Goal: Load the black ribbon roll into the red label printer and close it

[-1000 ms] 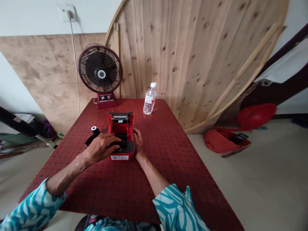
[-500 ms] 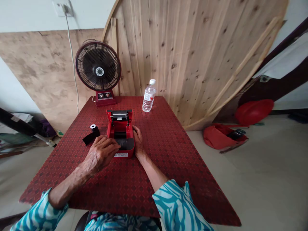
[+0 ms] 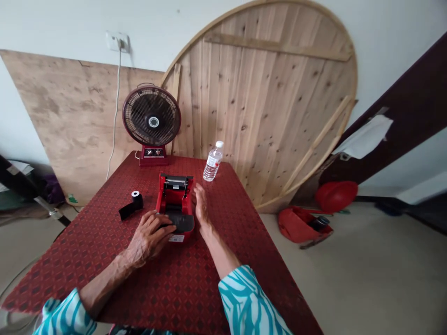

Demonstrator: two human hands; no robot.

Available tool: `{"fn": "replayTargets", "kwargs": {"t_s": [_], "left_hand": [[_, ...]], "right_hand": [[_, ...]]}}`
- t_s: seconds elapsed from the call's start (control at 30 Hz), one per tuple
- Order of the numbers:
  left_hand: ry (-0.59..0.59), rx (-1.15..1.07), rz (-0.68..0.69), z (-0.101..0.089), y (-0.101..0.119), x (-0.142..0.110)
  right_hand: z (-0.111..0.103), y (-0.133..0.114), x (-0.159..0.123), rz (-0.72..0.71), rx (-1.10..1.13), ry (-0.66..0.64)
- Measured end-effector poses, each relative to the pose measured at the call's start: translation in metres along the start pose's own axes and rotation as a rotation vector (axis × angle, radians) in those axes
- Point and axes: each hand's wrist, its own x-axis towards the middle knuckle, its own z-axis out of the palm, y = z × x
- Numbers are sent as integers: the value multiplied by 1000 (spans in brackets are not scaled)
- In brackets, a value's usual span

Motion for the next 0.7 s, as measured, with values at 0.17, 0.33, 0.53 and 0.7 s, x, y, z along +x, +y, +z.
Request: {"fn": "replayTargets", "kwargs": {"t_s": [0.17, 0.33, 0.53, 0.7], "left_hand": [[30, 10, -2, 1, 1, -1], [2, -32, -31, 2, 3, -4], [9, -99, -50, -2, -1, -5], [95, -69, -322, -9, -16, -1]], "right_hand": [[7, -22, 27, 47, -18, -64], [-2, -27, -5, -72, -77, -52], [-6, -18, -36, 114, 78, -14], [-5, -15, -35, 156, 106, -10]]}}
